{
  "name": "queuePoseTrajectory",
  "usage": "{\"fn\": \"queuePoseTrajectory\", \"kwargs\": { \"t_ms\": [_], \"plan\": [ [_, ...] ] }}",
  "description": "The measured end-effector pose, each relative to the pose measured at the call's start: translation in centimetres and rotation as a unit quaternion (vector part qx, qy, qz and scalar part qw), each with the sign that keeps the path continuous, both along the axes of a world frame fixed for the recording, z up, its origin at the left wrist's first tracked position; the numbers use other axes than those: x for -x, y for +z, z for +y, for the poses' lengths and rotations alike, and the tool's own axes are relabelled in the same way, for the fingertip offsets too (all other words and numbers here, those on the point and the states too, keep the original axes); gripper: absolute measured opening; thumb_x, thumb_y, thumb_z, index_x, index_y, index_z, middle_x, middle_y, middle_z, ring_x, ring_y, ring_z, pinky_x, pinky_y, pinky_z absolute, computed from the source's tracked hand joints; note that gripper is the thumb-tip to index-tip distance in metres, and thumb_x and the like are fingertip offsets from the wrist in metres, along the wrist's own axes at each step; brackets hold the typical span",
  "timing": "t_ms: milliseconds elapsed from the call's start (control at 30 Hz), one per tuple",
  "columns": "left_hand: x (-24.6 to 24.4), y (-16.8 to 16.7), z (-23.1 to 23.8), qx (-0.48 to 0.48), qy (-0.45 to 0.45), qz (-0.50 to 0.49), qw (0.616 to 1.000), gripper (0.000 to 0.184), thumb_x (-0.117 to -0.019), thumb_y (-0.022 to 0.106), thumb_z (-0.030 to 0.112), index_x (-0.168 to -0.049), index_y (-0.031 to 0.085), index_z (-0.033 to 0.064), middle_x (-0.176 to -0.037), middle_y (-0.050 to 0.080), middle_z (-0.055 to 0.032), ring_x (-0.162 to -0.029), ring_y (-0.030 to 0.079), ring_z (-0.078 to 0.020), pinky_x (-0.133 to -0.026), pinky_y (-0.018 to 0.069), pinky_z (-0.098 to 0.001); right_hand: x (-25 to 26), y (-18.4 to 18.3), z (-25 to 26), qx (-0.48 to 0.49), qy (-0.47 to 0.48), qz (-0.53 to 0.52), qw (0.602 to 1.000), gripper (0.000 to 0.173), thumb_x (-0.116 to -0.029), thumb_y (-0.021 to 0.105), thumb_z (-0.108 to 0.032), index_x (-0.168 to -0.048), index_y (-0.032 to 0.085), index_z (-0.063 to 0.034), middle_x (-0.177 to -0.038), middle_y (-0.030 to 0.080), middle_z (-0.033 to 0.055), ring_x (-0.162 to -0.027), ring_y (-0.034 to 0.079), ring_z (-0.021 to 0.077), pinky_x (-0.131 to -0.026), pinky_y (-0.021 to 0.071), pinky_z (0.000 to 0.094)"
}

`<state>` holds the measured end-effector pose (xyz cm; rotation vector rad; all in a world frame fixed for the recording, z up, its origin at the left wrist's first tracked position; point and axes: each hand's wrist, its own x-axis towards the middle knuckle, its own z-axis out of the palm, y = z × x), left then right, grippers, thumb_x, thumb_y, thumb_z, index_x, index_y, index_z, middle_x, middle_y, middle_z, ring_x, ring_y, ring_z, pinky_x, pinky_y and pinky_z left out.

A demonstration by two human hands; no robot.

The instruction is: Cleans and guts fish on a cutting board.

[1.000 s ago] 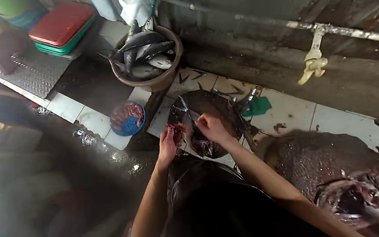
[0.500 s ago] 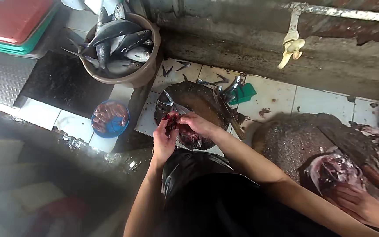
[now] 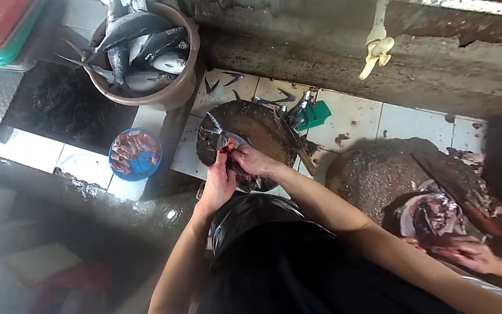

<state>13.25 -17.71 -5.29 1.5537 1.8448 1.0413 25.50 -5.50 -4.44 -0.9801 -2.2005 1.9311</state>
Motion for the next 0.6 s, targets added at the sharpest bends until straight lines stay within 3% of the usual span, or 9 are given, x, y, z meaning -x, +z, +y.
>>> {"fn": "queuePoseTrajectory", "kwargs": {
  "t_ms": [33,100,200,267,333,400,467,533,600],
  "plan": [
    [0.0,-0.1,0.0,0.003,-0.004,0.0,1.0,0.045,-0.0953,0.051,-0.001,-0.14,0.05,0.0038,-0.121,0.07,-0.0125,-0.103,0.071,-0.0189,-0.083,0.0616,-0.0404,0.0,-0.3,-0.2,-0.008,-0.011,-0.004,1.0,0.04,-0.1107,0.039,-0.025,-0.095,0.067,-0.0028,-0.083,0.06,0.0098,-0.077,0.06,0.0192,-0.072,0.0512,0.0406],
    [0.0,-0.1,-0.1,0.013,-0.01,-0.006,1.0,0.047,-0.0932,0.052,-0.002,-0.14,0.049,0.0041,-0.121,0.069,-0.0128,-0.101,0.072,-0.0198,-0.081,0.0619,-0.0418,0.1,-1.3,-0.9,-0.018,-0.044,0.009,0.999,0.043,-0.1098,0.038,-0.027,-0.084,0.064,-0.0047,-0.069,0.057,0.0078,-0.062,0.057,0.0183,-0.058,0.0491,0.0398],
    [-0.1,-0.3,-0.1,0.03,-0.021,-0.01,0.999,0.055,-0.0899,0.056,-0.002,-0.144,0.046,0.0058,-0.116,0.07,-0.0128,-0.096,0.072,-0.0202,-0.078,0.0619,-0.0428,-0.1,-2.9,-1.9,-0.021,-0.077,0.024,0.996,0.045,-0.1088,0.039,-0.03,-0.079,0.063,-0.0068,-0.064,0.057,0.0078,-0.055,0.056,0.0189,-0.051,0.048,0.0401],
    [-0.2,-0.5,0.0,0.035,-0.034,-0.005,0.999,0.059,-0.0895,0.06,-0.002,-0.146,0.044,0.0044,-0.127,0.067,-0.0129,-0.108,0.07,-0.02,-0.089,0.0609,-0.0424,0.0,-3.2,-2.4,-0.034,-0.093,0.012,0.995,0.043,-0.1082,0.04,-0.029,-0.082,0.065,-0.0063,-0.068,0.06,0.0091,-0.058,0.06,0.0206,-0.053,0.05,0.0423],
    [-0.3,-1.1,0.1,0.017,-0.031,0.032,0.999,0.053,-0.09,0.059,-0.004,-0.142,0.05,0.0004,-0.131,0.065,-0.0154,-0.114,0.069,-0.0235,-0.094,0.0593,-0.0437,0.1,-2.8,-2.6,-0.048,-0.085,-0.005,0.995,0.039,-0.1093,0.042,-0.028,-0.09,0.067,-0.0057,-0.074,0.063,0.0104,-0.066,0.063,0.0215,-0.061,0.054,0.0441],
    [-0.5,-1.9,0.3,-0.008,-0.012,0.083,0.996,0.036,-0.0909,0.058,-0.005,-0.126,0.062,-0.0031,-0.119,0.069,-0.0185,-0.107,0.07,-0.0288,-0.092,0.0591,-0.0468,0.2,-2.2,-2.7,-0.065,-0.069,-0.018,0.995,0.033,-0.1073,0.047,-0.023,-0.088,0.067,-0.005,-0.072,0.063,0.0102,-0.066,0.064,0.0215,-0.062,0.0539,0.0448],
    [-0.8,-2.5,0.5,-0.007,-0.011,0.133,0.991,0.026,-0.0912,0.06,-0.002,-0.116,0.066,-0.0036,-0.109,0.071,-0.0191,-0.103,0.071,-0.0319,-0.091,0.0588,-0.0486,-0.2,-1.7,-2.6,-0.111,-0.041,-0.049,0.992,0.029,-0.1036,0.053,-0.021,-0.084,0.067,-0.0053,-0.071,0.064,0.0101,-0.067,0.065,0.0234,-0.063,0.0536,0.0478],
    [-0.8,-3.0,0.6,0.017,0.001,0.203,0.979,0.022,-0.094,0.06,0.002,-0.114,0.068,-0.0029,-0.107,0.072,-0.0192,-0.104,0.071,-0.0353,-0.09,0.0585,-0.0508,-1.0,-1.3,-2.4,-0.186,0.0,-0.101,0.977,0.027,-0.0993,0.059,-0.025,-0.081,0.067,-0.0068,-0.073,0.065,0.0104,-0.071,0.067,0.0265,-0.065,0.0542,0.0511],
    [1.1,-3.4,0.4,0.077,0.051,0.235,0.968,0.019,-0.0996,0.057,0.006,-0.113,0.069,-0.0007,-0.107,0.071,-0.0197,-0.105,0.069,-0.0377,-0.092,0.0565,-0.0547,-2.8,-1.2,-1.8,-0.247,0.028,-0.154,0.956,0.034,-0.0993,0.055,-0.028,-0.076,0.065,-0.0055,-0.075,0.066,0.0128,-0.077,0.069,0.031,-0.068,0.0554,0.0552]
  ]
}}
